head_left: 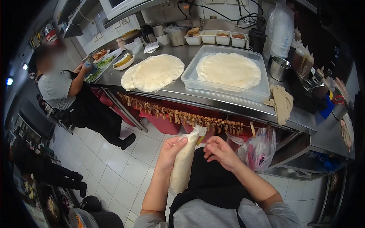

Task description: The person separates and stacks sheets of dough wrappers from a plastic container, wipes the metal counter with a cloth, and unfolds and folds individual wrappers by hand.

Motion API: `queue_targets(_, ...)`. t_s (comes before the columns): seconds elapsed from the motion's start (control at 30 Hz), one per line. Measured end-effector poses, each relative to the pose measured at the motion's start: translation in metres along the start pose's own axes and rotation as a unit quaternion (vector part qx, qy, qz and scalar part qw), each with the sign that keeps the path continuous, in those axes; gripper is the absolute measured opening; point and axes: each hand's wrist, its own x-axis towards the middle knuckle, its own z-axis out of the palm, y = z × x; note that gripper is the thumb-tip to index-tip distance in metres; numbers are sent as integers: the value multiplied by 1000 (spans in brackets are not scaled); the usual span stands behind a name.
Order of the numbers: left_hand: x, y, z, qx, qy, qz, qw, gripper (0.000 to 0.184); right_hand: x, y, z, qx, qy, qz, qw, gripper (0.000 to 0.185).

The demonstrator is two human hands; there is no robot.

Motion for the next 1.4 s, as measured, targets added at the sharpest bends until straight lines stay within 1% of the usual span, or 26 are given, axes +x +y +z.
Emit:
queue_targets(0.13,-6,-3,5,33,-1,-10,999,21,16,-3,21,-8,21,-25,999,18)
queue_targets(0.2,-9,-6,4,44,9,-10,999,21,22,1,14,-45,-1,-15,999,14)
queue_targets(0.27,-10,-9,-5,33,29,-7,999,20,24,11,-3,-96,-57,-55,992,13)
queue_targets(0.3,-10,-10,-9,27,40,-4,999,20,23,13,-12,-155,-40,-56,985,10)
queue_targets(0.33,-10,-11,-9,16,29,-5,999,19,16,8,-23,-272,19,-153,950,9)
queue_targets(0.37,-11,-10,-7,6,22,-4,1000,19,8,0,-34,-385,71,-241,888,8)
queue_targets(0.4,-11,-10,-7,-5,20,-1,1000,19,0,-8,-43,-489,116,-320,803,8)
queue_targets(0.43,-11,-12,-8,7,27,-8,1000,19,-13,-19,-51,-512,135,-292,797,10)
queue_targets(0.5,-5,-25,-28,40,-13,-20,999,20,-35,-33,-67,-565,161,-282,758,10)
queue_targets(0.53,-5,-29,-35,56,-28,-24,998,20,-44,-35,-83,-592,164,-270,741,15)
queue_targets(0.57,-6,-29,-34,50,-26,-21,998,20,-56,-46,-85,-620,207,-256,712,16)
queue_targets(0.67,-4,-23,-23,41,-13,-19,999,20,-84,-57,-115,-610,313,-218,695,10)
queue_targets(0.7,-2,-21,-22,42,-13,-27,999,20,-90,-58,-120,-581,329,-178,723,10)
queue_targets(0.73,0,-21,-20,42,-12,-36,998,20,-94,-53,-124,-578,328,-157,730,6)
queue_targets(0.8,4,-25,-14,36,-32,-50,998,19,-94,-33,-119,-450,268,-68,849,15)
queue_targets(0.83,6,-26,-12,35,-53,-54,997,19,-88,-25,-108,-426,213,-75,876,23)
queue_targets(0.9,7,-26,-6,8,-58,-50,997,19,-71,-8,-77,-374,111,-90,916,38)
queue_targets(0.93,8,-26,-3,-5,-64,-47,997,19,-60,3,-68,-385,73,-92,915,61)
queue_targets(0.97,6,-23,3,-13,-59,-43,997,19,-50,12,-57,-377,68,-110,917,69)
queue_targets(1.0,4,-22,5,-16,-60,-44,997,19,-39,11,-42,-342,48,-103,933,72)
queue_targets(1.07,1,-18,5,-22,-61,-42,997,18,-24,26,-25,-220,75,-118,965,54)
queue_targets(1.17,-3,-15,-6,-19,-61,-41,997,17,-3,27,-45,-99,7,-45,994,33)
queue_targets(1.2,-4,-15,-10,-14,-58,-43,997,17,-6,12,-37,-81,31,-92,992,15)
queue_targets(1.27,-6,-16,-17,-8,-55,-51,997,17,-12,-6,-48,-271,108,-125,948,10)
queue_targets(1.3,-6,-18,-19,6,-52,-55,997,17,-17,-26,-43,-382,139,-187,894,4)
queue_targets(1.4,-7,-27,-22,37,-51,-72,995,17,-22,-47,-50,-575,171,-330,728,6)
